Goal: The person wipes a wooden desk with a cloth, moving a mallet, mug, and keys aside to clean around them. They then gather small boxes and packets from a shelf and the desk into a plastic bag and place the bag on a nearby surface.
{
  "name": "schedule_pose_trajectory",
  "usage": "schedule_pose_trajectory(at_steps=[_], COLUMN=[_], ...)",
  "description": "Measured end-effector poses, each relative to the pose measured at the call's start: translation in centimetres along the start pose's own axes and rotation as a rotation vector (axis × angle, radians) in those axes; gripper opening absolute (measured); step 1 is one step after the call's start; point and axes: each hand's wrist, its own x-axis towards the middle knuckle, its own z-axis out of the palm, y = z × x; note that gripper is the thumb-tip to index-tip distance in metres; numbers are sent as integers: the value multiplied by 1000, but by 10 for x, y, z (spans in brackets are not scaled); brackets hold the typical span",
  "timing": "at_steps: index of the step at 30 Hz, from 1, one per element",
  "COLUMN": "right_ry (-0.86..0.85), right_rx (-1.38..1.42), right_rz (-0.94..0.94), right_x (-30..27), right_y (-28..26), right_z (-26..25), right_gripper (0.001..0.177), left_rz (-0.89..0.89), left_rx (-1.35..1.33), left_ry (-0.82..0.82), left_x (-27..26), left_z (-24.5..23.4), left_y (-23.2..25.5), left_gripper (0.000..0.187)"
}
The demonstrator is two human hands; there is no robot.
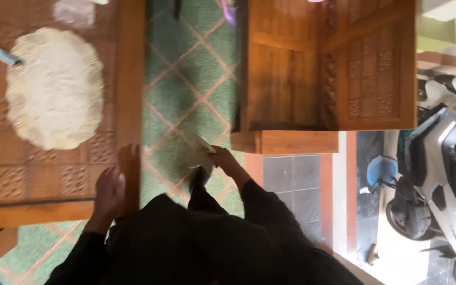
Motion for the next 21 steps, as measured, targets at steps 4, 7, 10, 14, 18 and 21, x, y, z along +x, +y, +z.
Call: schedule_pose_trajectory(at_steps=[4, 7, 10, 14, 18, 21], right_ry=[97, 60, 111, 198, 338, 150], right_rx=[-47, 31, -67, -174, -566, -113], right_rz=[-150, -183, -235, -90, -141, -152], right_x=[-2, -6, 2, 36, 105, 148], right_y=[-21, -52, -83, -133, -171, -192], right_z=[-83, -134, -169, -208, -252, -297], right_gripper=[57, 47, 44, 36, 29, 30], left_rz=[62, 162, 334, 90, -68, -91], left_rx=[1, 69, -63, 87, 71, -8], left_ry=[-98, -181, -69, -149, -51, -58], left_x=[68, 109, 135, 182, 253, 332], left_z=[76, 110, 118, 113, 123, 132], left_y=[62, 109, 132, 116, 93, 99], left_gripper=[53, 56, 58, 62, 59, 59])
